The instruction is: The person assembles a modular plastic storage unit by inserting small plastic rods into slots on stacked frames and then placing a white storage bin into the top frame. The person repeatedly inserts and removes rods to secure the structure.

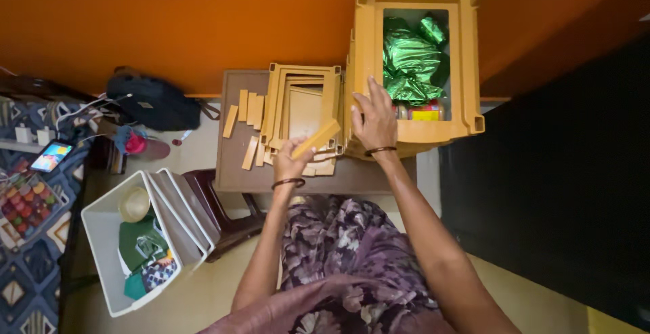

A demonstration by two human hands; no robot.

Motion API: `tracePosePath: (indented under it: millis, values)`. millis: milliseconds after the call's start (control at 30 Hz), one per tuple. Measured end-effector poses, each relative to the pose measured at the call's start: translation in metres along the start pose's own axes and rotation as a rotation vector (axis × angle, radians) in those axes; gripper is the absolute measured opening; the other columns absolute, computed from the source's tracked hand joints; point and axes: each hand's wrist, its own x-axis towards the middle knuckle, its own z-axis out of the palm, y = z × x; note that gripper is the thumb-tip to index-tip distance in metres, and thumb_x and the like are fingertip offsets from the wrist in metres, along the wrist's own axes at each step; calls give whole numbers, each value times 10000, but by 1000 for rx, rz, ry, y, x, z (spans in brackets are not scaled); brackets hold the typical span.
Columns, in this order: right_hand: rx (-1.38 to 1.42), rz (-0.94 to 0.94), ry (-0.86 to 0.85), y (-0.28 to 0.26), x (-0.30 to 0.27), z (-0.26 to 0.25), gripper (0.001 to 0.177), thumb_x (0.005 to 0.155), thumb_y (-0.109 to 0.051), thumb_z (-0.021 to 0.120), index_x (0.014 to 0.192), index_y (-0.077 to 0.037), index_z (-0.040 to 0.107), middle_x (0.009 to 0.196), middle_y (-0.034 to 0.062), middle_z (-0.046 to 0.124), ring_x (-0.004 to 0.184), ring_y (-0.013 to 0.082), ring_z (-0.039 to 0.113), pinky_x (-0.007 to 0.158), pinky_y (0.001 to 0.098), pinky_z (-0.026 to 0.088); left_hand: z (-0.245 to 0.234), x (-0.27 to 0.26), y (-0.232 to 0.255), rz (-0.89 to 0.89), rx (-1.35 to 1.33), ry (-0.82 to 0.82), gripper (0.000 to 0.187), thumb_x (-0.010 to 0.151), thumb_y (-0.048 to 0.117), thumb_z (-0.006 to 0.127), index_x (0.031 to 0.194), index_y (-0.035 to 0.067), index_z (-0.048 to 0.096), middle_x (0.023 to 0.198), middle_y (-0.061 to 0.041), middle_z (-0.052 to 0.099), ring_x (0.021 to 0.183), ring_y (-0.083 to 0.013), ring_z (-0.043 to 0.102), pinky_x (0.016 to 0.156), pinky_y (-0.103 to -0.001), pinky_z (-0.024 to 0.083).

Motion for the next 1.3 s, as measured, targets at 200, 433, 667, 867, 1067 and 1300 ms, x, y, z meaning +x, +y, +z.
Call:
tracePosePath:
  millis: [200, 433, 667, 867, 1067, 1300]
  values:
    - [434, 447, -213, 12, 15, -22, 415, 915, -150, 635, 1330, -152, 634, 1447, 164, 601, 1112, 391, 627, 890, 450, 560, -2, -10, 70, 373, 302, 124, 388, 785, 186, 891, 1123, 69, 738, 1072, -110, 781, 924, -200, 747, 793, -326, 600]
    - [608, 77, -353, 24, 23, -110, 481, 968, -90, 636, 1445, -89, 573, 1412, 111, 662, 1264, 240, 663, 950, 340, 602, 35, -23, 152, 585, 307, -164, 284, 794, 83, 791, 1071, 105, 731, 1074, -87, 763, 962, -235, 762, 795, -364, 648]
    - [243, 31, -711, 29, 18, -168, 585, 886, -171, 759, 1431, -91, 564, 1230, 171, 704, 1116, 313, 699, 925, 417, 546, 95, -33, 211, 906, 417, -441, 312, 699, -100, 709, 951, 83, 722, 941, -139, 696, 938, -365, 695, 808, -420, 553]
    - [380, 56, -487, 81, -1, -179, 585, 891, -147, 786, 1426, -22, 583, 1239, 166, 714, 1119, 276, 690, 955, 380, 544, 136, -31, 212, 848, 282, -415, 578, 735, -93, 696, 1280, 76, 607, 1187, -171, 627, 1031, -356, 670, 850, -393, 565]
    - [753, 448, -393, 128, -19, -188, 595, 891, -109, 737, 1442, 13, 546, 1316, 104, 675, 1172, 195, 650, 988, 335, 515, 154, 13, 162, 723, 458, -139, 549, 817, 29, 803, 1326, 105, 611, 1304, -161, 613, 1206, -358, 601, 1025, -458, 509]
    - [936, 500, -315, 150, -22, -195, 550, 929, -62, 708, 1438, 43, 530, 1347, 118, 669, 1223, 180, 649, 1044, 316, 521, 175, 47, 113, 621, 653, 91, 639, 911, 194, 726, 1459, 27, 443, 1530, -318, 372, 1409, -510, 357, 1133, -581, 349]
